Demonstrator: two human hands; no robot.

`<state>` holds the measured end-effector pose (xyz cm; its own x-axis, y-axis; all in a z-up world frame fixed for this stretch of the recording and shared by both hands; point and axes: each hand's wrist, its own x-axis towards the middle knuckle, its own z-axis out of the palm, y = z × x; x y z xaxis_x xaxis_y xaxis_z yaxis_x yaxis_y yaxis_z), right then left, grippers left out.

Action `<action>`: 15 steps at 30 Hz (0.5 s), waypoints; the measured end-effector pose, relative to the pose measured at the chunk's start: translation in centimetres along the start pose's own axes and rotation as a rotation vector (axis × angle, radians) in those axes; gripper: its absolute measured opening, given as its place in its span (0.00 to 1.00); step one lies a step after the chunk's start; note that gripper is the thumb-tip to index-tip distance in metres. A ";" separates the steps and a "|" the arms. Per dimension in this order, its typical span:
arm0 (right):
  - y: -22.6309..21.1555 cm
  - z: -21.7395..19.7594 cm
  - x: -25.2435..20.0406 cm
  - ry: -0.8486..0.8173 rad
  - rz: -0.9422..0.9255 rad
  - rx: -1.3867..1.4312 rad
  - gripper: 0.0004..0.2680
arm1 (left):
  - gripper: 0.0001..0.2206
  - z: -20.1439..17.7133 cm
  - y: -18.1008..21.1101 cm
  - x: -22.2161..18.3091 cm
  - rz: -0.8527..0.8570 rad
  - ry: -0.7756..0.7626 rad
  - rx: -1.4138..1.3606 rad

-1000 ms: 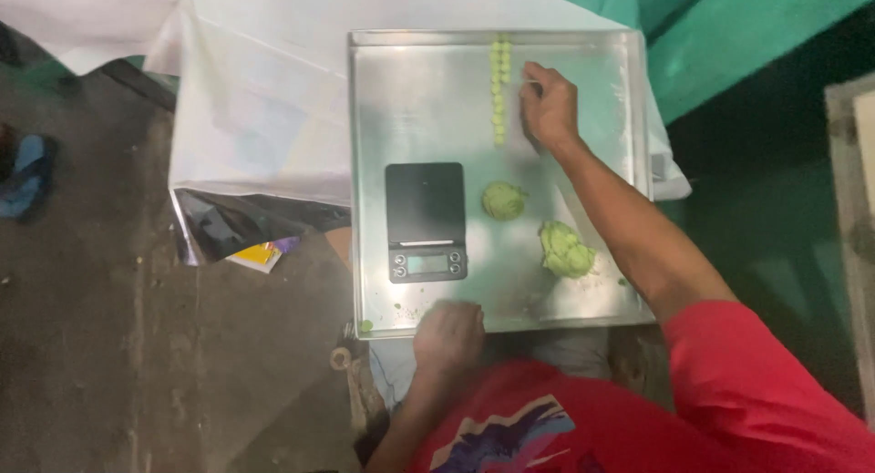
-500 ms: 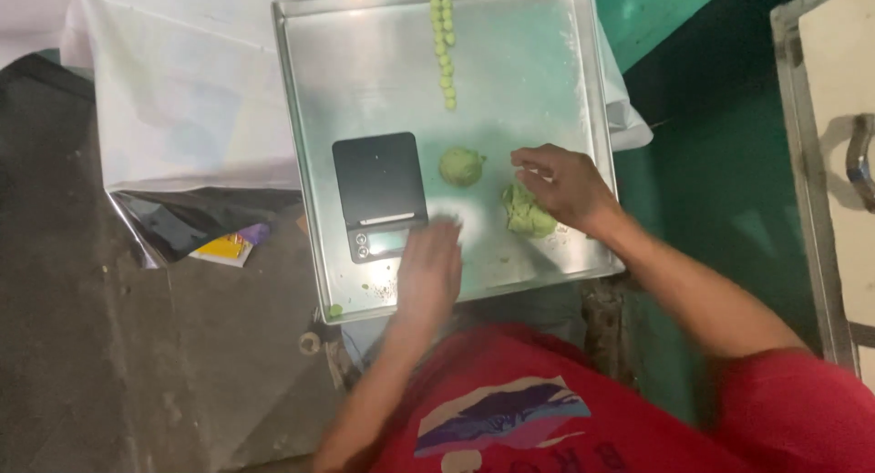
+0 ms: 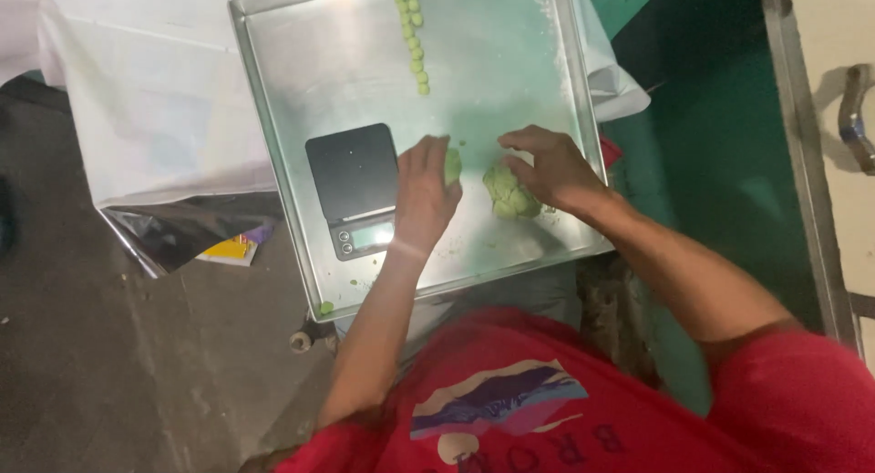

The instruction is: Shaping small pieces of green dough into balls and arranging them in rows on a metal tray.

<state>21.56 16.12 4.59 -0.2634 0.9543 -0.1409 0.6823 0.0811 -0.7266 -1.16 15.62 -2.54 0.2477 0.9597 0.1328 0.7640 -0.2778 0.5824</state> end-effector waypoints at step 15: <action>1.3 -0.7 0.2 -0.423 0.254 -0.335 0.28 | 0.18 4.6 0.0 2.7 0.118 -0.484 -0.019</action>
<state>22.85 16.58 4.13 -0.2654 0.7640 -0.5881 0.9195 0.0172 -0.3927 2.30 18.03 -5.86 0.5830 0.7908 -0.1862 0.7044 -0.3778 0.6009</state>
